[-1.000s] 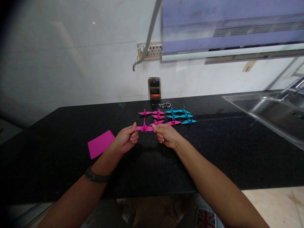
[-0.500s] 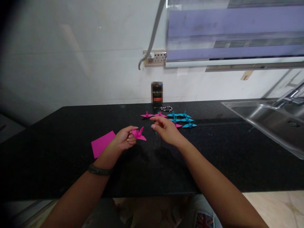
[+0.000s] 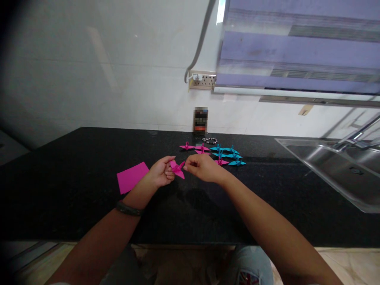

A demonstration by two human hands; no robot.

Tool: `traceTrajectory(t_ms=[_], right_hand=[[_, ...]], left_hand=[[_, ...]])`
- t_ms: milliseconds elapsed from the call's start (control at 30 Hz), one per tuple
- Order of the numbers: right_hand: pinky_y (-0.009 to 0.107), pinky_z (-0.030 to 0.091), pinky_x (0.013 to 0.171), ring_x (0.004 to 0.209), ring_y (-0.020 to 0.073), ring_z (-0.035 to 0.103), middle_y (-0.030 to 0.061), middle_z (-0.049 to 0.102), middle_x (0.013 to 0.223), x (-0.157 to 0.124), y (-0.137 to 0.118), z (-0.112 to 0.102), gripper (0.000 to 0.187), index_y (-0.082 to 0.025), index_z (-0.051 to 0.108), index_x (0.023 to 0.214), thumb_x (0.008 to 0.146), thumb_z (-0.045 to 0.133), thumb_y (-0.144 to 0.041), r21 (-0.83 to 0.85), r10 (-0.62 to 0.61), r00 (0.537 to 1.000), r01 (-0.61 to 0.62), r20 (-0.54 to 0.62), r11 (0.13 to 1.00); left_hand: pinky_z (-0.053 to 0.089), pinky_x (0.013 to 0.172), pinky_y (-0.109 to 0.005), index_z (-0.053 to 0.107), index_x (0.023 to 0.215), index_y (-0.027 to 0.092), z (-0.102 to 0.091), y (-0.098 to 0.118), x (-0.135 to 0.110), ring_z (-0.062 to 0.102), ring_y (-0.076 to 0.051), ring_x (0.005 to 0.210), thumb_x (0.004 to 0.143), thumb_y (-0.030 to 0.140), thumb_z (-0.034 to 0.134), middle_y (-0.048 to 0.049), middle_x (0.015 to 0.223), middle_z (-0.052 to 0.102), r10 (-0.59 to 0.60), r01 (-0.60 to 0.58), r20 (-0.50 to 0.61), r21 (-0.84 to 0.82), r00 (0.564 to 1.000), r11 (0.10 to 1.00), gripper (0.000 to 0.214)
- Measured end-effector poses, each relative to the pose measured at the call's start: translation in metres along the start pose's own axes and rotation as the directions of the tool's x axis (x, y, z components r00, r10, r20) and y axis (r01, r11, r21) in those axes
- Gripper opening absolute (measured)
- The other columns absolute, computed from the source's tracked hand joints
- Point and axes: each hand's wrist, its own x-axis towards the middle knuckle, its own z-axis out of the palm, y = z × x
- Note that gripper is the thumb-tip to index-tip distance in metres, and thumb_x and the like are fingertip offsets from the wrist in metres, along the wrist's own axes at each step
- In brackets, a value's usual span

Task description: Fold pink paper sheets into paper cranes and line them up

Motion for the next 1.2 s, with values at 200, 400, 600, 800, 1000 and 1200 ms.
traceTrajectory(t_ms=[200, 400, 600, 800, 1000, 1200], right_hand=[[0.02, 0.032, 0.05, 0.054, 0.0088, 0.046, -0.002, 0.053, 0.06, 0.021, 0.011, -0.003, 0.013, -0.016, 0.06, 0.079, 0.075, 0.053, -0.025, -0.027, 0.044, 0.999, -0.045, -0.029, 0.999], [0.023, 0.038, 0.064, 0.069, 0.0114, 0.053, 0.0021, 0.061, 0.081, 0.034, 0.008, -0.004, 0.035, -0.019, 0.054, 0.111, 0.076, 0.052, -0.019, -0.125, -0.041, 0.999, 0.04, -0.002, 0.991], [0.022, 0.037, 0.064, 0.072, 0.0129, 0.055, 0.0023, 0.063, 0.081, 0.032, 0.008, -0.004, 0.017, -0.02, 0.063, 0.089, 0.077, 0.052, -0.025, -0.199, -0.114, 0.987, 0.134, 0.11, 0.971], [0.021, 0.032, 0.055, 0.06, 0.0116, 0.051, 0.0033, 0.062, 0.069, 0.043, 0.007, -0.006, 0.018, -0.017, 0.063, 0.075, 0.079, 0.049, -0.028, -0.402, 0.058, 0.998, -0.06, -0.016, 0.913], [0.025, 0.038, 0.063, 0.076, 0.02, 0.059, 0.0131, 0.065, 0.083, 0.085, 0.02, -0.007, 0.025, -0.012, 0.066, 0.079, 0.077, 0.049, -0.03, -0.494, 0.412, 0.892, -0.448, -0.188, 0.745], [0.029, 0.043, 0.068, 0.086, 0.0275, 0.06, 0.0226, 0.063, 0.093, 0.11, 0.041, 0.019, 0.029, -0.006, 0.064, 0.092, 0.071, 0.058, -0.025, -0.493, 0.559, 0.796, -0.591, -0.23, 0.639]], left_hand=[[0.015, 0.026, -0.013, 0.036, 0.049, 0.016, -0.005, 0.004, 0.004, 0.024, -0.003, 0.025, 0.075, 0.02, 0.045, 0.0069, 0.033, 0.028, 0.019, -0.02, -0.019, -0.058, 1.0, 0.998, 0.027], [0.016, 0.026, -0.012, 0.037, 0.049, 0.016, -0.009, 0.004, 0.005, 0.024, -0.002, 0.025, 0.072, 0.019, 0.05, 0.0067, 0.034, 0.03, -0.023, 0.022, -0.015, -0.045, 1.0, 0.999, 0.026], [0.015, 0.027, -0.012, 0.036, 0.048, 0.016, -0.009, 0.003, 0.007, 0.024, -0.002, 0.025, 0.072, 0.02, 0.052, 0.0068, 0.035, 0.029, -0.032, 0.031, -0.038, -0.039, 0.999, 0.999, 0.029], [0.018, 0.029, -0.014, 0.047, 0.061, 0.014, -0.013, 0.006, 0.007, 0.027, -0.004, 0.027, 0.079, 0.036, 0.042, 0.0053, 0.04, 0.034, 0.056, -0.06, -0.086, -0.053, 0.995, 0.997, 0.029], [0.021, 0.032, -0.015, 0.048, 0.066, 0.015, -0.022, 0.012, 0.015, 0.03, -0.005, 0.029, 0.08, 0.038, 0.037, 0.0051, 0.042, 0.036, 0.211, -0.23, -0.222, -0.065, 0.952, 0.971, 0.029], [0.021, 0.032, -0.016, 0.048, 0.065, 0.015, -0.017, 0.01, 0.012, 0.03, -0.006, 0.029, 0.08, 0.033, 0.039, 0.0052, 0.042, 0.035, 0.244, -0.269, -0.259, -0.063, 0.935, 0.961, 0.025]])
